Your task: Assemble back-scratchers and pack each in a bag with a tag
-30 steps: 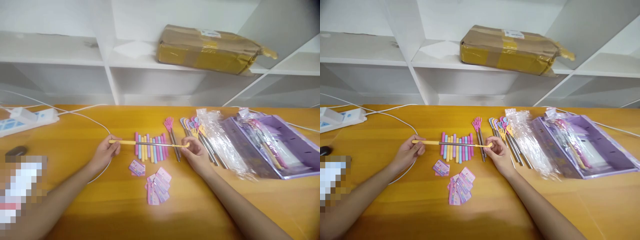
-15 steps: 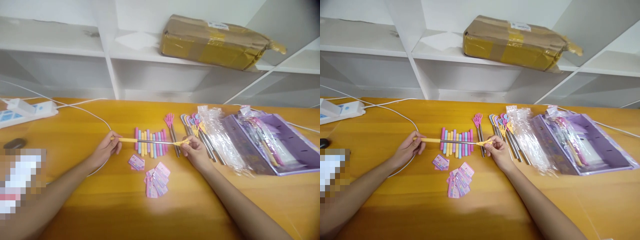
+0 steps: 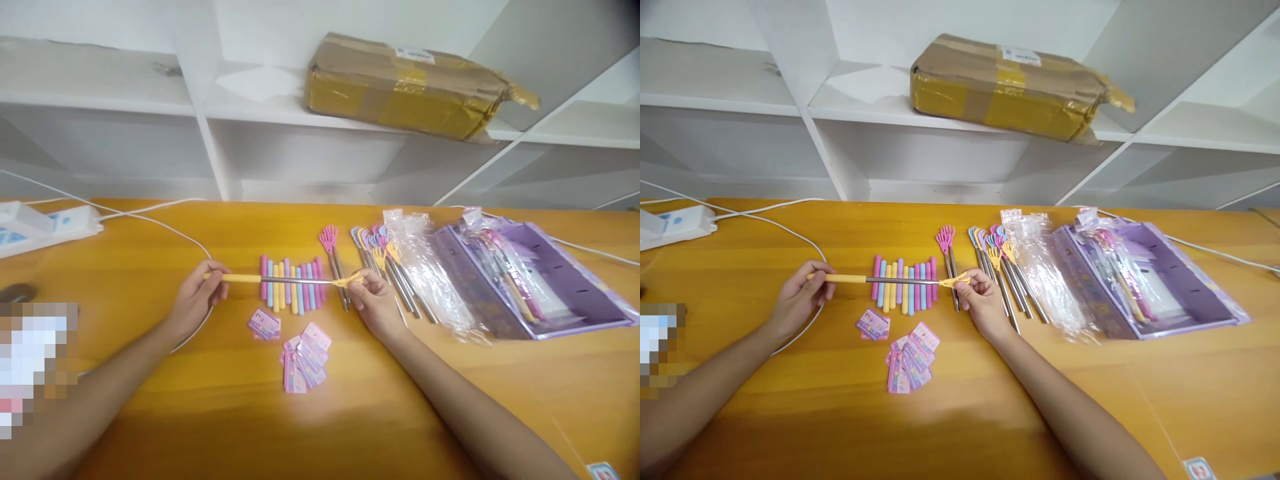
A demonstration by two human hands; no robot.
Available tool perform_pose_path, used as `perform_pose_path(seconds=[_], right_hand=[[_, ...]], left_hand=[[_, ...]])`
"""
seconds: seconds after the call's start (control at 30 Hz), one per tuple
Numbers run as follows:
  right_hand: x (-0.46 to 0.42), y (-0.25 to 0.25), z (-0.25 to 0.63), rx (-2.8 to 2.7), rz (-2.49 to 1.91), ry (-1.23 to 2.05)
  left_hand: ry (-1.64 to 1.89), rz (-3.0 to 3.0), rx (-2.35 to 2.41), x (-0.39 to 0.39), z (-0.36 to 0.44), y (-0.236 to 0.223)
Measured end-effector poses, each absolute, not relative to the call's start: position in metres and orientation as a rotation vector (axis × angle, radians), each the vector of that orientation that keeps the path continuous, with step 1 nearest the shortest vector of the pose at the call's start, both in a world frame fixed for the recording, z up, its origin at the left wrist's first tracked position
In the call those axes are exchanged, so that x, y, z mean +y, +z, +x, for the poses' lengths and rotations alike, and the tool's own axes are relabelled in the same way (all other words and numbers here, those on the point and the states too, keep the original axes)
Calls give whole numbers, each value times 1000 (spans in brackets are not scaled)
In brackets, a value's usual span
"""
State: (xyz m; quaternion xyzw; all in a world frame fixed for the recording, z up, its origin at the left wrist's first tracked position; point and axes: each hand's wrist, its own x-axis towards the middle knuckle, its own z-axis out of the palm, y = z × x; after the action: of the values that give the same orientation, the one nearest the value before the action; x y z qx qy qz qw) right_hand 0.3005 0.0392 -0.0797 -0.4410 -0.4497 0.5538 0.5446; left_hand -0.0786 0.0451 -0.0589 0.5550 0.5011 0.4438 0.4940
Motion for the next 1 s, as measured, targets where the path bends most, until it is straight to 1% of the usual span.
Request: perform_pose_path(seconds=[0.1, 0.27, 0.63, 1.0], right_hand=[[38, -80, 298, -1062, -1050, 1310], [38, -82, 301, -1070, -1105, 1208], [36, -72, 305, -1109, -1171, 1243], [30, -65, 300, -1031, -1169, 1305]], left_hand=[[1110, 1370, 1248, 46, -79, -60], [1039, 1518, 1390, 42, -83, -69], [890, 1848, 1415, 38, -85, -59], [944, 1836, 1455, 36, -82, -57]])
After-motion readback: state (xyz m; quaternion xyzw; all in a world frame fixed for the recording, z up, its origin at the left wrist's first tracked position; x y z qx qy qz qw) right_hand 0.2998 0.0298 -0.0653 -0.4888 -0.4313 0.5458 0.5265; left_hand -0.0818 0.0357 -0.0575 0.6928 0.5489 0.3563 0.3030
